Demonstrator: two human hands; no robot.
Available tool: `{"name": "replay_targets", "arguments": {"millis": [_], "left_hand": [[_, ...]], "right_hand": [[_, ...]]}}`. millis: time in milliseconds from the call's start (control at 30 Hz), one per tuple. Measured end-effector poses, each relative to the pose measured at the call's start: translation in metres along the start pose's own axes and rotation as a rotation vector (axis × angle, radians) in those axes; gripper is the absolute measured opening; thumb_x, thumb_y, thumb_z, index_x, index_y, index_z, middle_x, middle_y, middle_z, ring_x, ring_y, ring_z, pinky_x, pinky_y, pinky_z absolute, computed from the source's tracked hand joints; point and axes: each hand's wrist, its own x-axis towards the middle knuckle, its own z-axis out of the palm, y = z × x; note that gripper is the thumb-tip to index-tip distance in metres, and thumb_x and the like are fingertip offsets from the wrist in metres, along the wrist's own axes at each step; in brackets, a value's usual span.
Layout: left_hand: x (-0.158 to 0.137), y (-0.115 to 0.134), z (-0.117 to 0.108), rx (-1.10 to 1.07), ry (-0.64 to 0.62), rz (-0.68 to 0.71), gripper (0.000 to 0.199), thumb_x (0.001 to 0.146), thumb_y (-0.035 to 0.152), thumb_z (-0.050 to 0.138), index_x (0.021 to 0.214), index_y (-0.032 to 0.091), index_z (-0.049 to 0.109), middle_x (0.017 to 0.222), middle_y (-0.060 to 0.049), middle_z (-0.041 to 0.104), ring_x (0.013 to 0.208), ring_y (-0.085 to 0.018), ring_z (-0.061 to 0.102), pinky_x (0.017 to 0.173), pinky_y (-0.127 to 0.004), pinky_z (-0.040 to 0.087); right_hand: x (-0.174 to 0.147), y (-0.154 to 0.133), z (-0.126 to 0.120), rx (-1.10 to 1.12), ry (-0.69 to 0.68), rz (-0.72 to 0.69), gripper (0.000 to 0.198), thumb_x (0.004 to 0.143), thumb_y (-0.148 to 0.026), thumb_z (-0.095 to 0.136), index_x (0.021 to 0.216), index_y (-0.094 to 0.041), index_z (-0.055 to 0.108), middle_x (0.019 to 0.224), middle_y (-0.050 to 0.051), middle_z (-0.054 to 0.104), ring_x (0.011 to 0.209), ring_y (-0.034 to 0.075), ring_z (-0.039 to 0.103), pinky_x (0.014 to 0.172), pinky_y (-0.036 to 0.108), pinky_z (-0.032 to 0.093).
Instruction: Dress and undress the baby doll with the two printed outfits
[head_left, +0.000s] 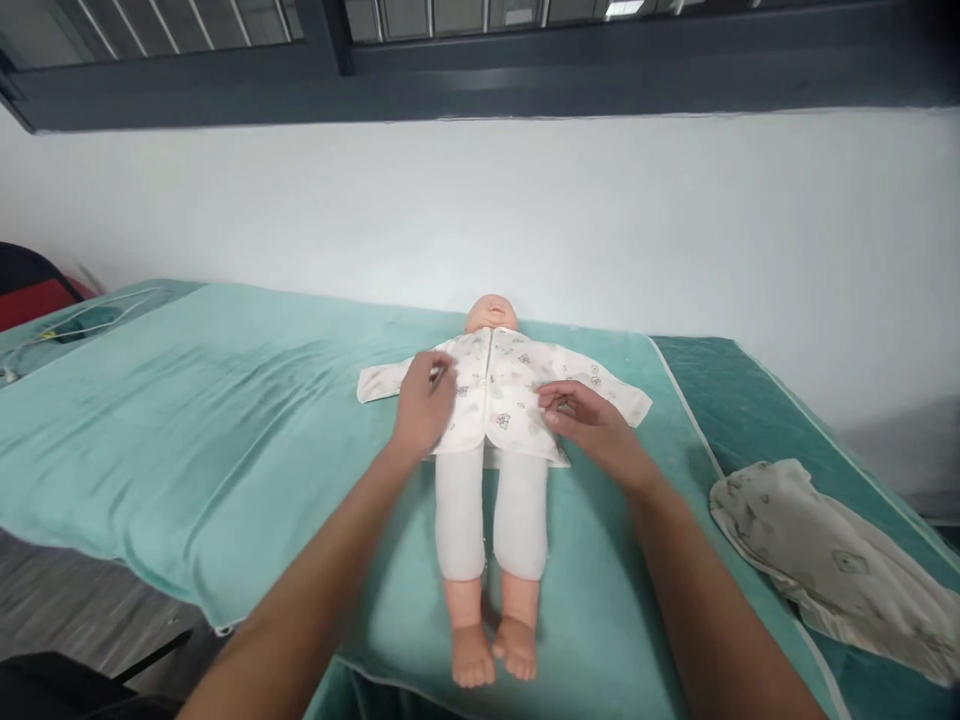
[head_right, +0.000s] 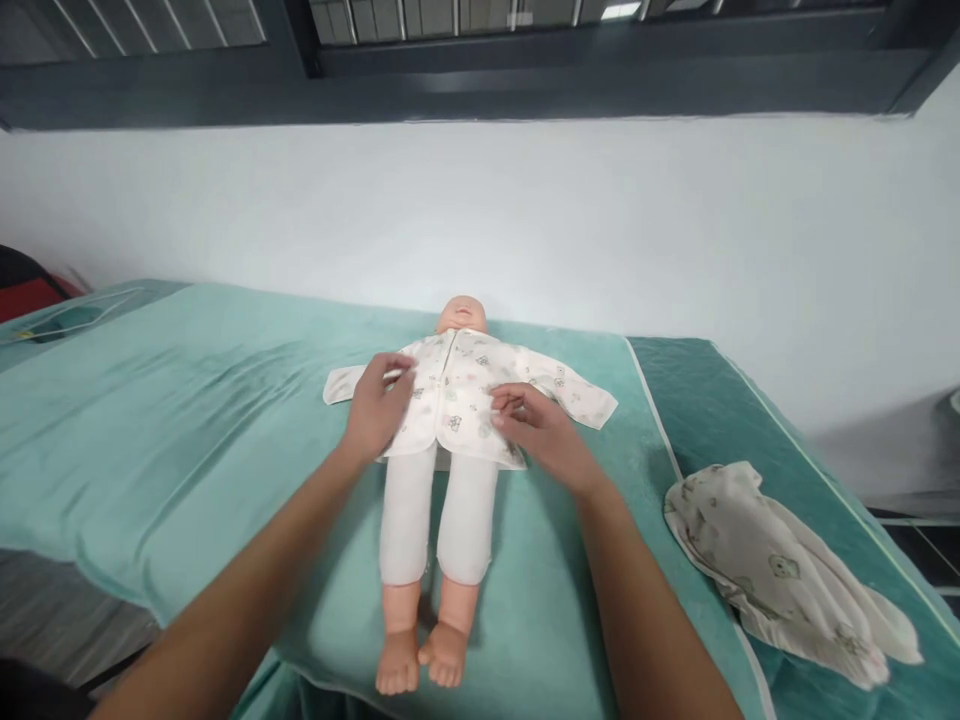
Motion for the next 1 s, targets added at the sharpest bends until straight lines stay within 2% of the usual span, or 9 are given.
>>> {"name": "replay_targets", "arguments": {"millis": [67,133,233,333,433,600,767,900,1000], "left_hand": [[-0.036,-0.017,-0.019,-0.024,0.026,-0.088,0.022,0.084,0.017,0.047,0.102,0.022,0.058,0.113,-0.005,0.064,0.111,-0.02,0.059,0.099,-0.037,0.047],[-0.065,-0.031,-0.035,-0.06,-0.031,-0.19,0.033,0.079,0.011,0.046,0.108,0.022,0.056,0.111,-0.006,0.066,0.106,-0.02,0.062,0.096,-0.039,0.049],[-0.089,-0.037,-0.05,0.002,-0.154,-0.165,0.047,0.075,0.008,0.048,0.119,0.022,0.053,0.12,-0.007,0.064,0.114,-0.021,0.06,0.102,-0.041,0.045],[-0.095,-0.03,-0.051,0.177,-0.224,-0.081,0.041,0.078,0.015,0.055,0.118,0.023,0.054,0.118,-0.007,0.064,0.113,-0.024,0.059,0.1,-0.042,0.044],[-0.093,-0.024,-0.047,0.307,-0.204,-0.047,0.019,0.086,0.024,0.053,0.105,0.023,0.056,0.106,-0.007,0.068,0.103,-0.026,0.061,0.094,-0.044,0.044],[-0.1,-0.025,-0.053,0.19,-0.261,-0.054,0.013,0.094,0.032,0.045,0.089,0.024,0.053,0.086,-0.002,0.066,0.081,-0.02,0.061,0.075,-0.034,0.046],[-0.107,-0.026,-0.062,0.083,-0.327,-0.021,0.011,0.091,0.031,0.051,0.088,0.023,0.057,0.086,-0.001,0.067,0.082,-0.018,0.061,0.076,-0.031,0.046],[-0.089,-0.037,-0.068,-0.028,-0.186,-0.081,0.022,0.094,0.039,0.05,0.1,0.021,0.06,0.1,-0.005,0.069,0.095,-0.02,0.064,0.088,-0.034,0.05],[-0.063,-0.056,-0.075,0.301,0.001,-0.043,0.037,0.091,0.032,0.051,0.124,0.017,0.057,0.126,-0.015,0.063,0.121,-0.029,0.056,0.104,-0.043,0.043]], "right_hand": [[-0.013,0.008,0.004,-0.069,0.028,-0.015,0.033,0.082,-0.037,0.073,0.112,-0.029,0.062,0.11,0.004,0.057,0.097,0.019,0.057,0.087,0.035,0.051],[-0.03,0.015,0.008,-0.107,0.025,-0.044,0.039,0.083,-0.034,0.072,0.118,-0.031,0.055,0.118,0.004,0.052,0.108,0.02,0.055,0.094,0.037,0.05],[-0.053,0.02,0.014,-0.206,0.036,-0.047,0.045,0.084,-0.03,0.067,0.125,-0.031,0.048,0.125,0.006,0.05,0.12,0.022,0.05,0.101,0.041,0.047],[-0.062,0.022,0.022,-0.387,0.143,0.018,0.037,0.084,-0.031,0.064,0.118,-0.027,0.052,0.114,0.007,0.058,0.11,0.024,0.056,0.097,0.044,0.047],[-0.059,0.022,0.029,-0.486,0.267,0.066,0.023,0.083,-0.033,0.062,0.103,-0.023,0.057,0.097,0.006,0.063,0.09,0.023,0.059,0.084,0.041,0.049],[-0.061,0.02,0.031,-0.53,0.281,0.13,0.017,0.081,-0.03,0.061,0.096,-0.022,0.058,0.078,0.001,0.062,0.069,0.019,0.054,0.066,0.033,0.045],[-0.072,0.018,0.026,-0.383,0.238,0.175,0.023,0.081,-0.035,0.067,0.1,-0.023,0.061,0.087,0.003,0.066,0.077,0.02,0.058,0.068,0.032,0.046],[-0.072,0.024,0.018,-0.173,0.286,0.139,0.028,0.085,-0.047,0.064,0.1,-0.024,0.062,0.099,0.005,0.066,0.091,0.022,0.062,0.08,0.035,0.051],[-0.065,0.04,-0.002,-0.204,0.492,0.117,0.04,0.091,-0.054,0.051,0.115,-0.022,0.058,0.126,0.012,0.06,0.116,0.028,0.059,0.093,0.042,0.052]]}}
